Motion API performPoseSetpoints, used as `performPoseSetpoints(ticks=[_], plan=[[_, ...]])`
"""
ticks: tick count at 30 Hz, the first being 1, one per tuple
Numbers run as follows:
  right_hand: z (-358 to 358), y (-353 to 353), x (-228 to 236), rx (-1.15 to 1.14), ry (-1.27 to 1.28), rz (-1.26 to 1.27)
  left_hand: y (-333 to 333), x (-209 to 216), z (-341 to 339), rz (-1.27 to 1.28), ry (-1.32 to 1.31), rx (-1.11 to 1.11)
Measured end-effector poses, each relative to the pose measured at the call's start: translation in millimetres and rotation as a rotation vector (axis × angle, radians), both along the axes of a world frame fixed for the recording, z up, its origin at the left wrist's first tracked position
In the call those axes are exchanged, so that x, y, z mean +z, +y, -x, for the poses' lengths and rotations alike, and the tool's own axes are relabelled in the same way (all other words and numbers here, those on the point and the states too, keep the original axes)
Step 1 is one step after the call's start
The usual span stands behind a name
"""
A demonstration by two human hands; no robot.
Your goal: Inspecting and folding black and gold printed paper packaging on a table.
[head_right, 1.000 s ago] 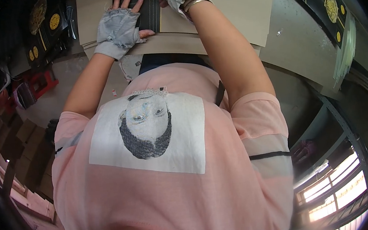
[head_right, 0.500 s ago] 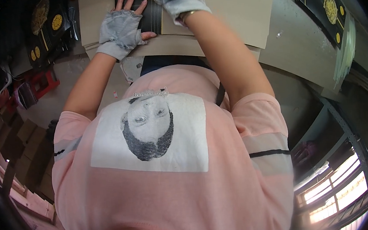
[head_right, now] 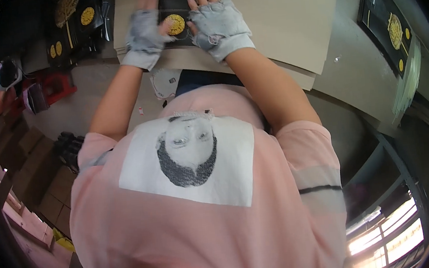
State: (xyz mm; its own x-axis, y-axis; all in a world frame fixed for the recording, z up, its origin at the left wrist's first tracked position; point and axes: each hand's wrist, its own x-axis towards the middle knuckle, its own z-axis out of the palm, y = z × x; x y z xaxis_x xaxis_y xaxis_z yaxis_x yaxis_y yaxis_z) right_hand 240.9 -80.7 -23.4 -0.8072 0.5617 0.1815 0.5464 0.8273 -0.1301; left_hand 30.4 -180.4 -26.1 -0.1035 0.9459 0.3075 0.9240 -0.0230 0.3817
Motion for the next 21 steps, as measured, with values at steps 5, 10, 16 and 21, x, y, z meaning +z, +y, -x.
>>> performPoseSetpoints(ticks=[5,10,16,21], plan=[[4,0,14,-0.007,-0.164,0.101,-18,-15,50,-0.131,-0.049,0.289],[5,2,10,-0.006,-0.180,0.118,-21,9,-4,0.541,0.474,0.122],[7,6,17,0.023,-0.236,0.167,38,-2,1,0.502,0.376,0.221],[9,8,15,0.005,-0.210,0.211,126,-19,28,0.244,0.381,0.260]])
